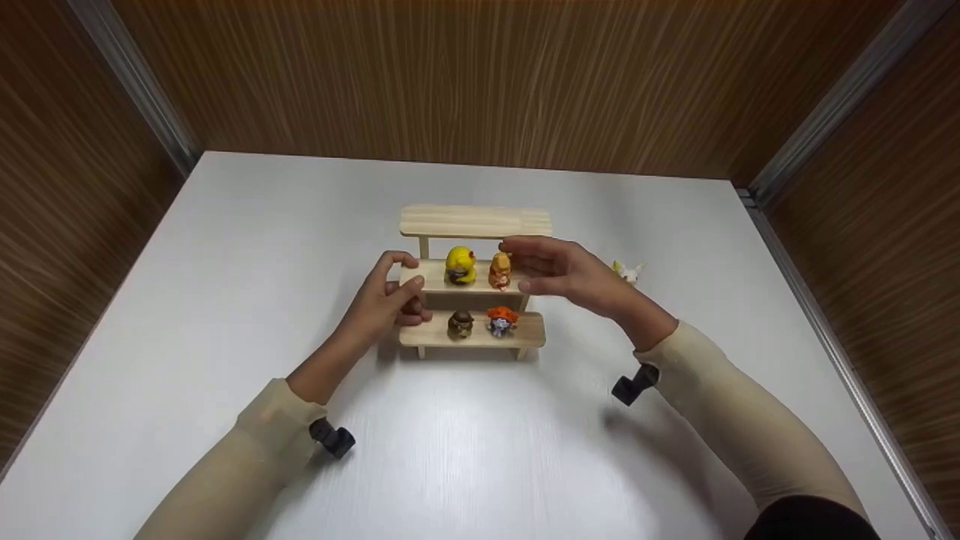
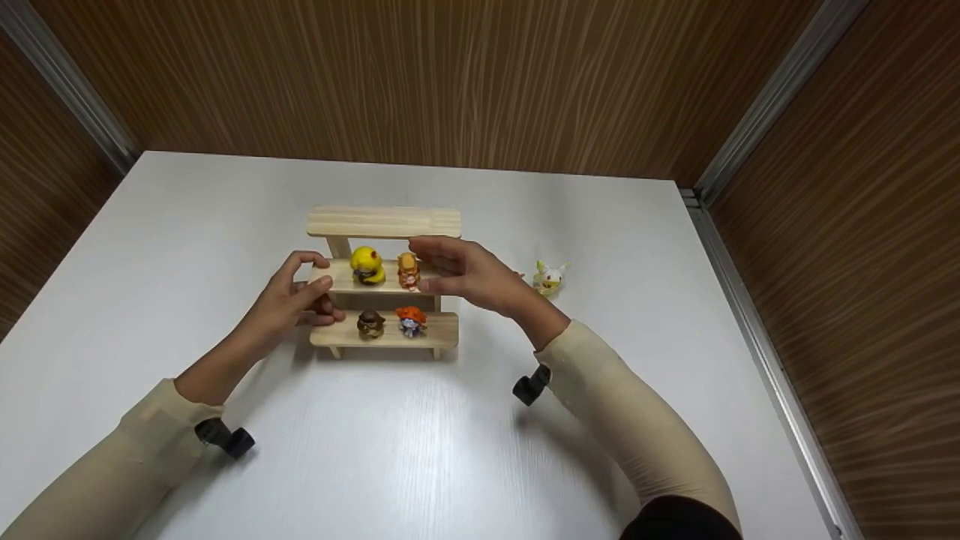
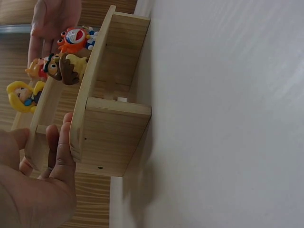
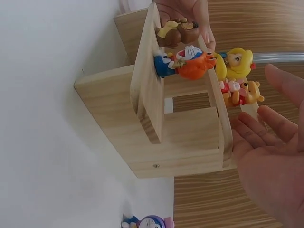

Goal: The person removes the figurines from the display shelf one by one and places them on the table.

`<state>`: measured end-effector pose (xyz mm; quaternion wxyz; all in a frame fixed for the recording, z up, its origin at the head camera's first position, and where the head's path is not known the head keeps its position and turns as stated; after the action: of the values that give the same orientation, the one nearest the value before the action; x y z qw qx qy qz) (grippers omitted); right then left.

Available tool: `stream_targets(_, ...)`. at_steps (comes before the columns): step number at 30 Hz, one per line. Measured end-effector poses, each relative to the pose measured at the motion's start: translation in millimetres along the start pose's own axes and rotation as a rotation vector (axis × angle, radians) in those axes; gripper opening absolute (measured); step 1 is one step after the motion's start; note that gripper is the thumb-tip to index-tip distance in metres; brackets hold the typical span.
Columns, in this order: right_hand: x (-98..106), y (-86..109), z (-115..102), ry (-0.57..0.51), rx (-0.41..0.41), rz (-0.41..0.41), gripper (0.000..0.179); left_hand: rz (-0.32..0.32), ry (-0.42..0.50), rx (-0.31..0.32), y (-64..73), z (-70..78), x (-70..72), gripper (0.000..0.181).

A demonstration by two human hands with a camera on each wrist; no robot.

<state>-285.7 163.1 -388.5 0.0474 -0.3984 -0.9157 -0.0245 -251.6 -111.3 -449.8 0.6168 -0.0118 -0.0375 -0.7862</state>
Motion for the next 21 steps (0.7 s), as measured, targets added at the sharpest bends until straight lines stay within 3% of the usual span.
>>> stream_targets(11,-9,-12.7,1,0.039,0.037,0.017,0.056,-0.007,0.007,-0.021,-0.7,0.9,-0.1,0.032)
stream_targets(21,-12,-15.2,5,0.149,0.027,0.139,0.047,-0.012,0.018,-0.02,-0.9,0.7,0.2,0.036)
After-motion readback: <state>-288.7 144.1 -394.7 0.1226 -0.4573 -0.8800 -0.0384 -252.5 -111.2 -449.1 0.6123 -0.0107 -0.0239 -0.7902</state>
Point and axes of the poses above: each hand's wrist, its own y-axis away from the middle knuckle, its own x-axis out of the back of the hand, z = x × y, the point moved 5 cm from there along -y, towards the middle knuckle, and after that the axes turned 6 degrees about -y, right-handed, at the moved point
